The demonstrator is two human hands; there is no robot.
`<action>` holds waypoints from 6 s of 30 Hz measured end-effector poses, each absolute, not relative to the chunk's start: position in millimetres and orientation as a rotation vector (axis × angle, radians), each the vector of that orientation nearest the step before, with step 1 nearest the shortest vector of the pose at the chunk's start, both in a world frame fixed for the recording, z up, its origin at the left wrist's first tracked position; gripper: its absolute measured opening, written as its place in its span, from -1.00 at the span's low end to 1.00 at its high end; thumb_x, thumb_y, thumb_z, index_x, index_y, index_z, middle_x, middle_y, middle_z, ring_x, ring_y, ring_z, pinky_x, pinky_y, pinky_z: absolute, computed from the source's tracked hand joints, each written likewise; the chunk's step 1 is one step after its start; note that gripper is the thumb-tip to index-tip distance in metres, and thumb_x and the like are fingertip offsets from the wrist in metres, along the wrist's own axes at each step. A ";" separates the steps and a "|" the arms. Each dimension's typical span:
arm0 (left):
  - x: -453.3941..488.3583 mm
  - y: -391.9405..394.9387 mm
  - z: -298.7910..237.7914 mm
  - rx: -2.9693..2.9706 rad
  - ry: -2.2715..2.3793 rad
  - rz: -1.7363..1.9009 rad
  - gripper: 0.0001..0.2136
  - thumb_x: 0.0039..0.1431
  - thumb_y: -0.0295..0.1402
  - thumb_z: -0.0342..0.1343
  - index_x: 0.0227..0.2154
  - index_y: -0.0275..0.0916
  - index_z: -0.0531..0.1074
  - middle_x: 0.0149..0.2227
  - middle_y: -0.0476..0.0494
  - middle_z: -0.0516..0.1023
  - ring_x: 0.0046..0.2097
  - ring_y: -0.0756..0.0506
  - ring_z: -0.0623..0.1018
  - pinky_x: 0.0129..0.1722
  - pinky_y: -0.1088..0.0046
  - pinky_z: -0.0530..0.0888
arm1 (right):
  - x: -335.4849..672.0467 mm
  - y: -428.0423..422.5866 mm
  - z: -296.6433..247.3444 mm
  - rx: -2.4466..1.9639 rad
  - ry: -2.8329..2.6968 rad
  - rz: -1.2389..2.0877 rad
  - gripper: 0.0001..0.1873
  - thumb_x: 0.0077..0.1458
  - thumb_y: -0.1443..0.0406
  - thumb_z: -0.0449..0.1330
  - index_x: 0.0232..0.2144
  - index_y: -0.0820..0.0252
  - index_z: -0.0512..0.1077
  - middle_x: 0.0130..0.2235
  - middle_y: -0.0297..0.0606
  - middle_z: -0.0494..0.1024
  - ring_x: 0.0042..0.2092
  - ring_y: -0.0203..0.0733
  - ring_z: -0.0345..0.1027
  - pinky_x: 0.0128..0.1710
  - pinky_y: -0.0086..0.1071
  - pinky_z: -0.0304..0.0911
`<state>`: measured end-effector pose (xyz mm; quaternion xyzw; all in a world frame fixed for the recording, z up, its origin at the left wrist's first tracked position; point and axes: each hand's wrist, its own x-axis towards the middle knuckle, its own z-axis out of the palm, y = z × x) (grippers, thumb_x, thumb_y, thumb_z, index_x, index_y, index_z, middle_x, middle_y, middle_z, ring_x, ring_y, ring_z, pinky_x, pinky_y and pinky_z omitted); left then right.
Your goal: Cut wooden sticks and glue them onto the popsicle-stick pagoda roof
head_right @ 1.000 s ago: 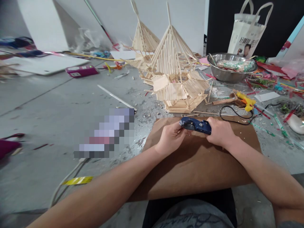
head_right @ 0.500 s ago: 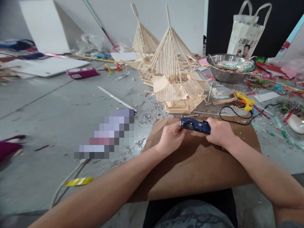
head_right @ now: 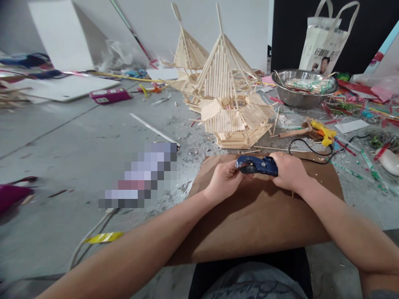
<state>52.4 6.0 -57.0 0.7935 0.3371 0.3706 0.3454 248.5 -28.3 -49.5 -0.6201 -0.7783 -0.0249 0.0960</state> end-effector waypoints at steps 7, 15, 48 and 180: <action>53.2 5.9 -56.3 1.952 0.884 0.957 -0.83 0.01 -0.52 -0.05 -0.58 -0.28 0.40 -0.58 -0.03 0.54 -0.54 0.03 0.52 -0.48 0.60 0.41 | 241.4 -32.1 -43.3 -2.020 -2.295 -0.045 -0.64 -0.17 0.28 0.09 -0.22 0.22 0.33 -0.25 -0.16 0.54 -0.27 -0.07 0.42 -0.39 -0.36 0.12; 55.3 6.7 -59.3 1.886 0.953 0.927 -0.83 0.05 -0.38 0.00 -0.59 -0.27 0.36 -0.59 -0.03 0.53 -0.55 0.02 0.52 -0.48 0.56 0.42 | 240.4 -30.0 -42.4 -2.148 -2.265 -0.083 -0.67 -0.12 0.24 0.06 -0.24 0.24 0.35 -0.35 -0.14 0.55 -0.29 0.00 0.43 -0.40 -0.33 0.12; 59.1 15.1 -58.0 1.240 0.861 0.983 -0.71 -0.08 -0.17 0.16 -0.62 -0.30 0.30 -0.64 0.05 0.40 -0.64 0.10 0.38 -0.58 0.57 0.33 | 272.9 -8.1 -70.6 -1.940 -2.343 -0.307 -0.26 0.07 -0.09 -0.13 0.11 0.32 0.16 0.15 0.10 0.19 0.18 0.16 -0.02 0.05 0.18 -0.12; 68.3 84.5 36.7 0.368 0.626 1.558 -0.94 -0.04 -0.46 0.08 -0.55 -0.32 0.33 -0.64 0.07 0.37 -0.70 0.14 0.32 -0.63 0.59 0.24 | 169.5 90.9 76.4 -1.291 -2.575 -0.879 -0.54 0.17 0.20 -0.11 0.09 0.12 0.23 0.19 -0.18 0.18 0.19 0.03 -0.13 0.09 0.13 -0.39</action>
